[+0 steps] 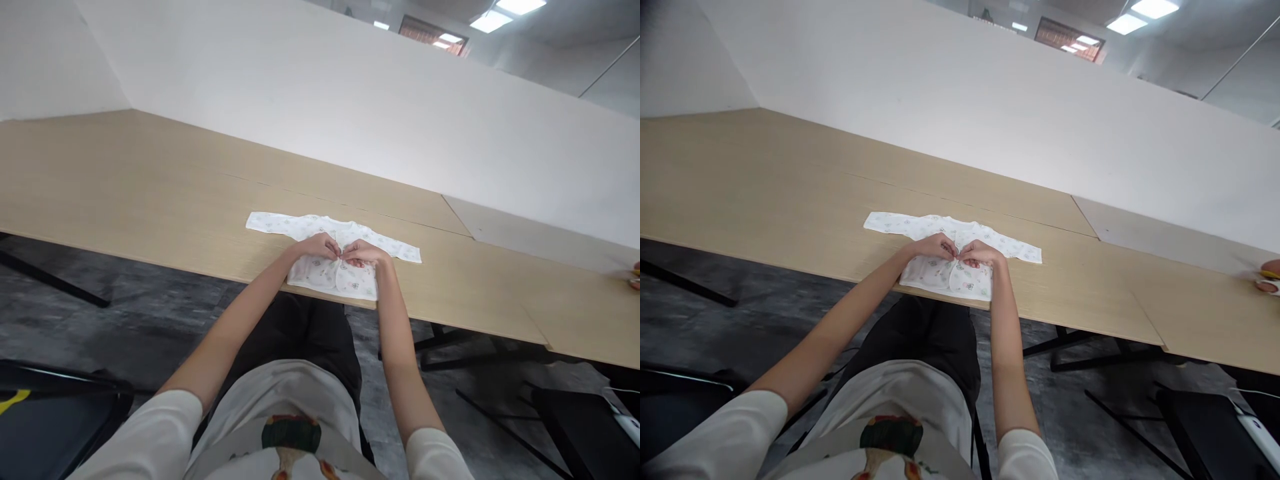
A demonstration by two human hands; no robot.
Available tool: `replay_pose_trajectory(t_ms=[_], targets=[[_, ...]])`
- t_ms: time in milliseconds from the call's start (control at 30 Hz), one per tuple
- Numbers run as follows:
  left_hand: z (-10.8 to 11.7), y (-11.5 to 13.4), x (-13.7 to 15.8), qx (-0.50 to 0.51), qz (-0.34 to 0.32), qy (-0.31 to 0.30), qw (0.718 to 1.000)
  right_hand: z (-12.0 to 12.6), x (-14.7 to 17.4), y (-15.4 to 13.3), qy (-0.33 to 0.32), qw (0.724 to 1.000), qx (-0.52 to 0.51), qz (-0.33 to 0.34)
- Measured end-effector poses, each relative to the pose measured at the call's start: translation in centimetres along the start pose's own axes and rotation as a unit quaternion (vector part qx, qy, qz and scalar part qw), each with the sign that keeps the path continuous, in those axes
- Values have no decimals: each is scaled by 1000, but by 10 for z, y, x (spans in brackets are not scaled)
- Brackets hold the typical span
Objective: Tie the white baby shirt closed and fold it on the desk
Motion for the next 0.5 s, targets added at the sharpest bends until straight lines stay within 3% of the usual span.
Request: replay_pose_trajectory(t_ms=[200, 500], targets=[[0, -8, -2, 70, -6, 7, 997, -1, 1, 0, -23, 1000, -6, 2], [2, -15, -2, 49, 1, -16, 999, -3, -9, 3, -5, 999, 29, 25]])
Point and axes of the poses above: each hand's wrist, its own x-axis away from the middle knuckle, its own z-axis out of the back of the hand, y = z × x, the point moved 2 cm from there along -x, towards the middle knuckle, and after that the axes turned 7 degrees about -z, right-handed, at the moved point
